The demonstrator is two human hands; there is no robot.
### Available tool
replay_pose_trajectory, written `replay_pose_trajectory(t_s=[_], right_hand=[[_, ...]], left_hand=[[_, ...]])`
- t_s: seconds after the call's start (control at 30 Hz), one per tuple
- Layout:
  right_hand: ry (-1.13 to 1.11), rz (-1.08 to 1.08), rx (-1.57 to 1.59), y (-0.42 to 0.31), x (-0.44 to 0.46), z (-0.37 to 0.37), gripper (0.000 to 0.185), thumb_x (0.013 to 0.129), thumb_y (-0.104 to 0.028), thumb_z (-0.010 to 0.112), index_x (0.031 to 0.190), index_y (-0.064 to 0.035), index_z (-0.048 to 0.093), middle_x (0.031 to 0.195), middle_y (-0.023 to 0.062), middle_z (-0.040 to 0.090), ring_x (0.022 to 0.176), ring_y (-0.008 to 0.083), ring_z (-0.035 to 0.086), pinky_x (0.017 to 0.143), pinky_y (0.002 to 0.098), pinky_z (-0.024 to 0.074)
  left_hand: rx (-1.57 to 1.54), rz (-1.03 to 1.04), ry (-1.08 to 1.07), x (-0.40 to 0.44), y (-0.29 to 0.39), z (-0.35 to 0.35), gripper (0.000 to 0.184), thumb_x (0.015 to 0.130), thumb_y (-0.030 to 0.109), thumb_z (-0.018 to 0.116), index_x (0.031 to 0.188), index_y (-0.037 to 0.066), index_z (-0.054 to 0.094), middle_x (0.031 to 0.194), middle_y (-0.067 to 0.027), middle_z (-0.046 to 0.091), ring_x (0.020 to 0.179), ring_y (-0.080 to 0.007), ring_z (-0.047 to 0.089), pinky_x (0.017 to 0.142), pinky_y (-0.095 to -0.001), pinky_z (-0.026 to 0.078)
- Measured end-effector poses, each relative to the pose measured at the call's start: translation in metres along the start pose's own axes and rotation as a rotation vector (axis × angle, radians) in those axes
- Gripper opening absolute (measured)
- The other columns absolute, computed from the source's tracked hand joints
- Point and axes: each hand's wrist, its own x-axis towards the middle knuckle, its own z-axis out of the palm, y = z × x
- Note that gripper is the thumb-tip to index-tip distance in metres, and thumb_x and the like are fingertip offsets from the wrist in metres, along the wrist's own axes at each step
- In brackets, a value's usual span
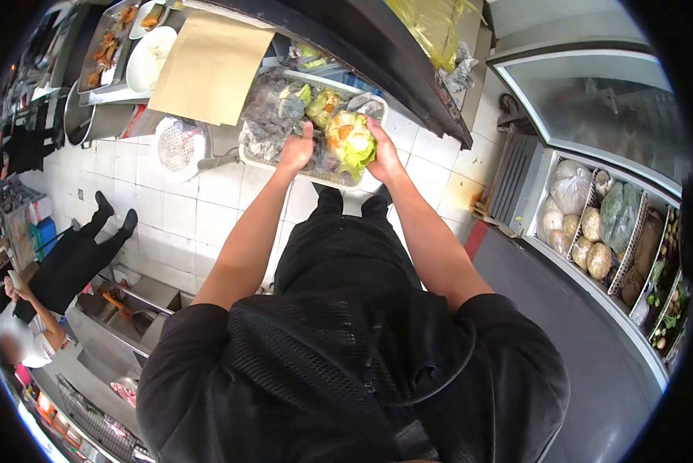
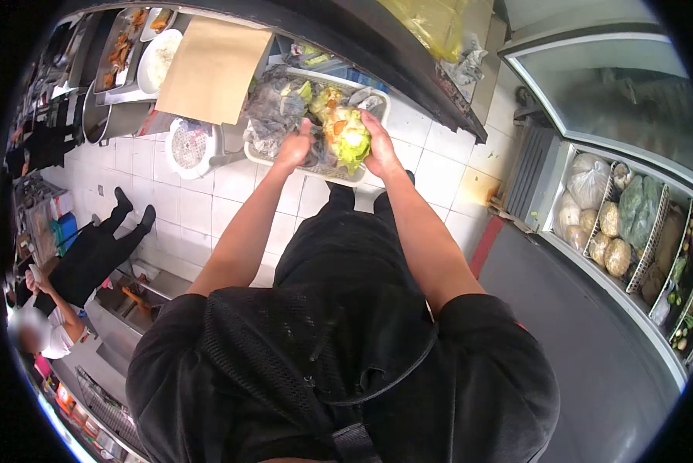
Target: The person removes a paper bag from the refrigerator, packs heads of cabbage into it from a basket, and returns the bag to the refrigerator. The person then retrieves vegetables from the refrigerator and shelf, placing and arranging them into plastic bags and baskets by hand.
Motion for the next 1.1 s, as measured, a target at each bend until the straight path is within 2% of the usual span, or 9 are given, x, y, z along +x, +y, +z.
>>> replay_pose_trajectory(t_s=[0.1,0.23,0.33,0.43,0.77,0.9,0.97,1.03,1.1], right_hand=[[0.141,-0.018,0.024,-0.004,0.004,0.009,0.053,0.097,-0.040,0.061,0.139,-0.0109,0.046,0.132,0.0070,0.057,0.121,0.0225,0.057,0.105,0.0408,0.0457],[0.133,-0.061,-0.038,-0.006,0.013,0.013,0.055,0.098,-0.042,0.060,0.139,-0.0081,0.045,0.132,0.0095,0.058,0.121,0.0219,0.057,0.104,0.0393,0.0461],[0.158,-0.118,-0.472,0.003,0.021,0.017,0.065,0.100,-0.047,0.056,0.143,0.0004,0.047,0.134,0.0168,0.058,0.121,0.0202,0.055,0.102,0.0309,0.0433],[0.070,-0.179,-0.922,-0.009,0.008,0.026,0.061,0.100,-0.045,0.057,0.140,0.0013,0.051,0.129,0.0168,0.062,0.119,0.0202,0.057,0.101,0.0293,0.0430],[0.176,-0.077,-0.659,-0.031,0.031,0.027,0.023,0.093,-0.023,0.070,0.105,-0.0040,0.068,0.088,0.0048,0.068,0.081,0.0127,0.064,0.065,0.0312,0.0502],[0.105,-0.156,-0.736,-0.027,0.046,0.018,0.057,0.094,-0.043,0.065,0.137,-0.0077,0.055,0.139,0.0194,0.051,0.126,0.0283,0.052,0.101,0.0389,0.0448],[0.208,-0.087,-1.387,-0.031,0.043,0.024,0.068,0.093,-0.054,0.061,0.147,-0.0149,0.046,0.152,0.0218,0.038,0.142,0.0308,0.033,0.114,0.0401,0.0314],[0.176,-0.090,-1.368,-0.034,0.031,0.037,0.075,0.091,-0.060,0.060,0.149,-0.0160,0.043,0.155,0.0225,0.031,0.144,0.0307,0.030,0.112,0.0414,0.0356],[-0.279,0.115,-0.579,-0.031,0.005,0.057,0.077,0.091,-0.061,0.060,0.151,-0.0164,0.039,0.155,0.0218,0.031,0.145,0.0302,0.029,0.109,0.0422,0.0393]], left_hand=[[-0.016,0.404,0.315,0.011,-0.020,0.010,0.049,0.093,0.047,0.065,0.094,-0.001,0.074,0.080,-0.0095,0.073,0.087,-0.0233,0.071,0.076,-0.0348,0.053],[-0.686,0.424,-0.018,-0.042,0.021,0.001,0.057,0.087,0.029,0.078,0.135,0.005,0.057,0.122,-0.0122,0.065,0.104,-0.0199,0.065,0.084,-0.0323,0.052],[-0.197,0.768,-0.013,-0.047,0.030,0.000,0.070,0.087,0.029,0.077,0.146,0.009,0.044,0.137,-0.0115,0.055,0.113,-0.0199,0.061,0.089,-0.0294,0.052],[-0.690,0.496,-0.271,-0.043,0.026,-0.008,0.070,0.086,0.026,0.078,0.146,0.010,0.045,0.138,-0.0117,0.055,0.119,-0.0198,0.058,0.095,-0.0338,0.051],[-1.368,0.115,-0.455,-0.045,-0.017,-0.039,0.066,0.089,0.057,0.051,0.137,0.012,0.054,0.138,-0.0122,0.057,0.127,-0.0354,0.053,0.106,-0.0594,0.039],[-1.372,0.145,-0.452,-0.050,-0.031,-0.049,0.067,0.088,0.057,0.053,0.137,0.011,0.054,0.137,-0.0134,0.058,0.127,-0.0355,0.053,0.105,-0.0585,0.040],[-1.341,0.151,-0.423,-0.052,-0.032,-0.052,0.068,0.087,0.057,0.055,0.137,0.010,0.054,0.137,-0.0138,0.058,0.127,-0.0353,0.053,0.105,-0.0582,0.040],[-1.346,0.179,-0.515,-0.049,-0.030,-0.054,0.065,0.091,0.053,0.054,0.138,0.008,0.052,0.137,-0.0132,0.058,0.126,-0.0333,0.055,0.104,-0.0568,0.042],[-1.248,0.218,-0.505,-0.043,-0.024,-0.052,0.066,0.093,0.055,0.052,0.138,0.008,0.052,0.135,-0.0125,0.059,0.125,-0.0319,0.056,0.104,-0.0560,0.043]])
